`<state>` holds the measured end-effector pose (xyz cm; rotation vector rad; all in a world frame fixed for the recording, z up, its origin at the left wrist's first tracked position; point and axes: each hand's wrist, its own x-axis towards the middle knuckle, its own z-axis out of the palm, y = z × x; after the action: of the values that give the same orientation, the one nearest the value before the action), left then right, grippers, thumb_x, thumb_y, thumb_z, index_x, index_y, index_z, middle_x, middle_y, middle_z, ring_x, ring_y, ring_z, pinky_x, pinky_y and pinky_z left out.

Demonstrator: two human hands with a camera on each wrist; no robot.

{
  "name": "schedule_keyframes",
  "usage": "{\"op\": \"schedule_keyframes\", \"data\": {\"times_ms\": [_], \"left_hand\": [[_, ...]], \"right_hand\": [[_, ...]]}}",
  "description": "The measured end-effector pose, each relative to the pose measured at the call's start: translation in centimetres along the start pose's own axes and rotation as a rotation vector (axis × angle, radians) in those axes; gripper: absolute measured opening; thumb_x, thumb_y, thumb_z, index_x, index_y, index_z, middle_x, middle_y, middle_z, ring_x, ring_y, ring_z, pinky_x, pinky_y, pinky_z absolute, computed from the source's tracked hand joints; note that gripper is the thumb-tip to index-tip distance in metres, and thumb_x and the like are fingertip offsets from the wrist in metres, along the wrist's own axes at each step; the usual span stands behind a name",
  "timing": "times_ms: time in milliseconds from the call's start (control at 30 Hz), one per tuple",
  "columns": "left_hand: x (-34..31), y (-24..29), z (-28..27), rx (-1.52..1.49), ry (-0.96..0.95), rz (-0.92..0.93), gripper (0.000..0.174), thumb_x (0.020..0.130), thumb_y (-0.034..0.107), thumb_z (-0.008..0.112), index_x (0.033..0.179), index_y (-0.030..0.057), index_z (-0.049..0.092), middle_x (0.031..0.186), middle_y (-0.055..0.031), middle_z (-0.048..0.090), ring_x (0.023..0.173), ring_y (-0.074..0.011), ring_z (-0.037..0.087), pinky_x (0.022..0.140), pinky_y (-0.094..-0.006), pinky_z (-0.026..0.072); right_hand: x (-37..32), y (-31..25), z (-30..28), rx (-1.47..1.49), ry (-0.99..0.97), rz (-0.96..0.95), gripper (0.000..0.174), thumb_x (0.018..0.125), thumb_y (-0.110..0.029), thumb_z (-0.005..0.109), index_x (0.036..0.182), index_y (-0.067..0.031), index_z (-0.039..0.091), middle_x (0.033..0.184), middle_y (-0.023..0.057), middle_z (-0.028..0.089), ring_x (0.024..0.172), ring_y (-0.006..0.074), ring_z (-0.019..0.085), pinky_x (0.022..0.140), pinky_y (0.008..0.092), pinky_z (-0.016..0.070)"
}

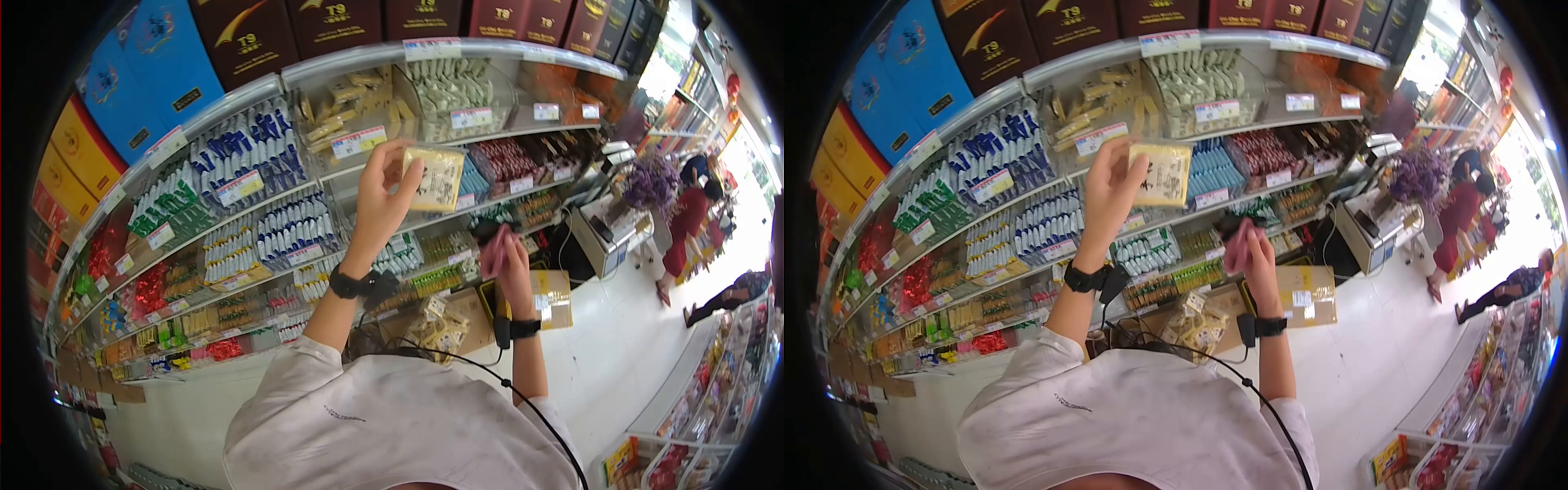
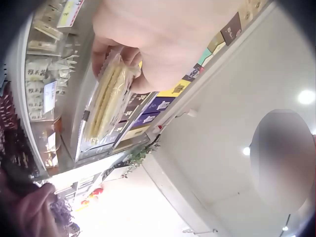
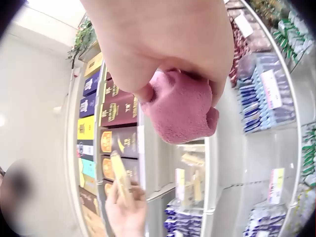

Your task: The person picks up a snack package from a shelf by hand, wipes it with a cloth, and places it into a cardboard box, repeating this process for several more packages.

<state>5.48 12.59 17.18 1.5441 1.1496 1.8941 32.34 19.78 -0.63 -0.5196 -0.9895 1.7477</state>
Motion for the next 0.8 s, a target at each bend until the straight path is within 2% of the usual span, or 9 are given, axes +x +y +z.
{"op": "schedule_keyframes", "data": {"times_ms": [100, 133, 167, 233, 267, 400, 600, 733, 800], "left_hand": [[-2.8, 0.0, 1.0, -0.095, -0.068, -0.1, 0.032, 0.1, 0.012, 0.065, 0.128, 0.0015, 0.055, 0.103, -0.003, 0.068, 0.091, -0.0077, 0.063, 0.076, -0.0241, 0.0497], [-3.5, -0.1, 1.3, -0.118, -0.077, -0.132, 0.031, 0.099, 0.01, 0.065, 0.128, 0.0021, 0.056, 0.1, -0.0026, 0.067, 0.089, -0.0074, 0.063, 0.075, -0.0237, 0.0495], [-4.3, -0.4, 1.4, -0.082, -0.117, -0.153, 0.032, 0.1, 0.01, 0.065, 0.129, 0.0024, 0.055, 0.104, -0.0031, 0.068, 0.093, -0.0078, 0.063, 0.079, -0.0244, 0.0499], [-5.8, -1.1, 1.5, -0.014, -0.196, -0.197, 0.034, 0.1, 0.009, 0.065, 0.132, 0.003, 0.054, 0.112, -0.0043, 0.068, 0.1, -0.0086, 0.063, 0.087, -0.0258, 0.0509], [-6.5, -1.6, 1.7, 0.016, -0.199, -0.221, 0.035, 0.099, 0.009, 0.066, 0.132, 0.0047, 0.055, 0.11, -0.0033, 0.068, 0.098, -0.0085, 0.064, 0.085, -0.0257, 0.0509], [-7.1, -0.7, 0.1, 0.116, -0.311, -0.21, 0.034, 0.097, 0.009, 0.067, 0.13, 0.0049, 0.058, 0.107, -0.0029, 0.069, 0.095, -0.0084, 0.064, 0.08, -0.026, 0.0503], [-7.8, -0.3, -0.2, 0.222, -0.274, -0.179, 0.032, 0.097, 0.01, 0.067, 0.128, 0.0068, 0.062, 0.106, -0.0022, 0.07, 0.093, -0.0097, 0.065, 0.079, -0.0265, 0.0509], [-8.2, -0.1, 0.1, 0.145, -0.237, -0.213, 0.036, 0.094, 0.011, 0.07, 0.129, 0.0063, 0.062, 0.109, -0.0047, 0.071, 0.096, -0.0129, 0.067, 0.082, -0.0277, 0.0518], [-8.6, -0.1, 1.2, 0.329, -0.033, -0.096, 0.04, 0.091, 0.01, 0.074, 0.129, 0.0057, 0.062, 0.115, -0.0077, 0.07, 0.101, -0.0187, 0.067, 0.086, -0.0316, 0.053]], "right_hand": [[0.0, -2.3, 4.4, 0.086, 0.015, -0.033, 0.031, 0.108, -0.028, 0.054, 0.128, -0.0047, 0.059, 0.114, 0.0025, 0.065, 0.104, 0.0117, 0.062, 0.09, 0.0293, 0.05], [-0.4, -2.9, 5.9, 0.1, 0.009, 0.0, 0.031, 0.109, -0.028, 0.053, 0.128, -0.004, 0.059, 0.113, 0.002, 0.064, 0.103, 0.0107, 0.062, 0.09, 0.0283, 0.0501], [-0.8, -3.4, 6.9, 0.073, -0.067, 0.044, 0.031, 0.108, -0.028, 0.054, 0.127, -0.0041, 0.06, 0.11, 0.0012, 0.065, 0.101, 0.0098, 0.061, 0.088, 0.0271, 0.0502], [-1.8, -3.0, 9.4, 0.028, 0.009, 0.116, 0.031, 0.108, -0.03, 0.054, 0.122, -0.0036, 0.061, 0.106, -0.0004, 0.064, 0.095, 0.0071, 0.059, 0.083, 0.0252, 0.049], [-2.1, -3.4, 10.5, 0.003, -0.129, 0.091, 0.03, 0.108, -0.031, 0.055, 0.117, -0.0029, 0.062, 0.099, -0.0024, 0.063, 0.088, 0.0042, 0.057, 0.076, 0.0232, 0.0463], [-2.7, -2.4, 11.8, -0.135, -0.091, -0.001, 0.025, 0.106, -0.025, 0.058, 0.115, -0.0022, 0.063, 0.09, -0.0045, 0.062, 0.079, 0.0017, 0.053, 0.07, 0.0206, 0.0435], [-2.7, -1.8, 13.2, -0.229, 0.001, -0.166, 0.019, 0.103, -0.015, 0.062, 0.115, -0.0009, 0.063, 0.091, -0.003, 0.063, 0.077, 0.0021, 0.054, 0.068, 0.0202, 0.043], [-2.9, -1.8, 13.2, -0.222, 0.053, -0.159, 0.017, 0.103, -0.013, 0.062, 0.115, -0.0016, 0.063, 0.087, -0.0031, 0.063, 0.073, 0.0024, 0.053, 0.064, 0.0197, 0.0422], [-2.8, -1.3, 13.0, -0.175, 0.111, -0.163, 0.015, 0.103, -0.013, 0.061, 0.113, -0.0023, 0.063, 0.086, -0.0035, 0.062, 0.072, 0.0025, 0.052, 0.063, 0.0196, 0.0416]]}}
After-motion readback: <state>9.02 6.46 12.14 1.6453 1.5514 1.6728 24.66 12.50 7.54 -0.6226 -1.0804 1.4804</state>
